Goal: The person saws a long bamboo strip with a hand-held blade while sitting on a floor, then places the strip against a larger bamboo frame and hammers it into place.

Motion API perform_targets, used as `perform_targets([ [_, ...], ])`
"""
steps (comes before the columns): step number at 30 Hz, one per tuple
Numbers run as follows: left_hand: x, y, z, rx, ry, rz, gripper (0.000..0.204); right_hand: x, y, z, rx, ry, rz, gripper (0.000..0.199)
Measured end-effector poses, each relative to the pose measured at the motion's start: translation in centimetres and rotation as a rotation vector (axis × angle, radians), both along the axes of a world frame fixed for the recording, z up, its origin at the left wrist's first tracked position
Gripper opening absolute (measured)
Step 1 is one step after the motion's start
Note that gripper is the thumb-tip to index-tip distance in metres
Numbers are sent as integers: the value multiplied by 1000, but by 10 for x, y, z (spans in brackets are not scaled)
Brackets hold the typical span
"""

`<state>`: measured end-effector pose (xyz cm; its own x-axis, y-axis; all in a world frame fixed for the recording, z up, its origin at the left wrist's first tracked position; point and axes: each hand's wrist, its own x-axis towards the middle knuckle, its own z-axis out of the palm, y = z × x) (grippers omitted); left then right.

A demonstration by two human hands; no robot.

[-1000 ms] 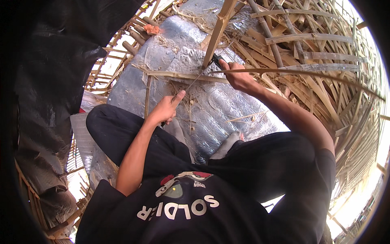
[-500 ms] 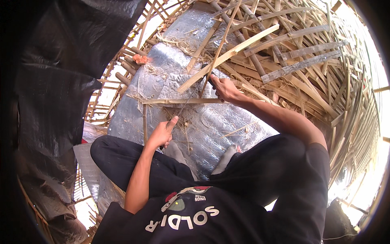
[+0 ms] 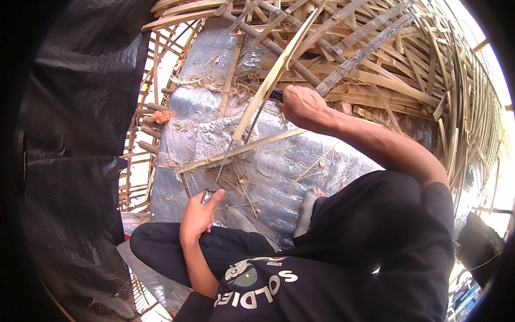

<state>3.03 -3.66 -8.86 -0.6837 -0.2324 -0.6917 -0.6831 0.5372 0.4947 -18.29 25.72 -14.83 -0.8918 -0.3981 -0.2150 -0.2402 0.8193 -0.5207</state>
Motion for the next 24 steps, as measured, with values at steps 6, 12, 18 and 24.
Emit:
perform_targets([
  [6,10,-2,21,76,-9,148,48,11,26,72,355,161,5,26],
  [12,17,-13,13,103,32,222,47,34,110,95,371,-485,-40,48],
  [18,30,-33,0,242,74,354,50,98,131,46,35,-191,-283,37],
  [24,12,-1,3,350,144,434,46,125,119,41,364,218,-334,30],
])
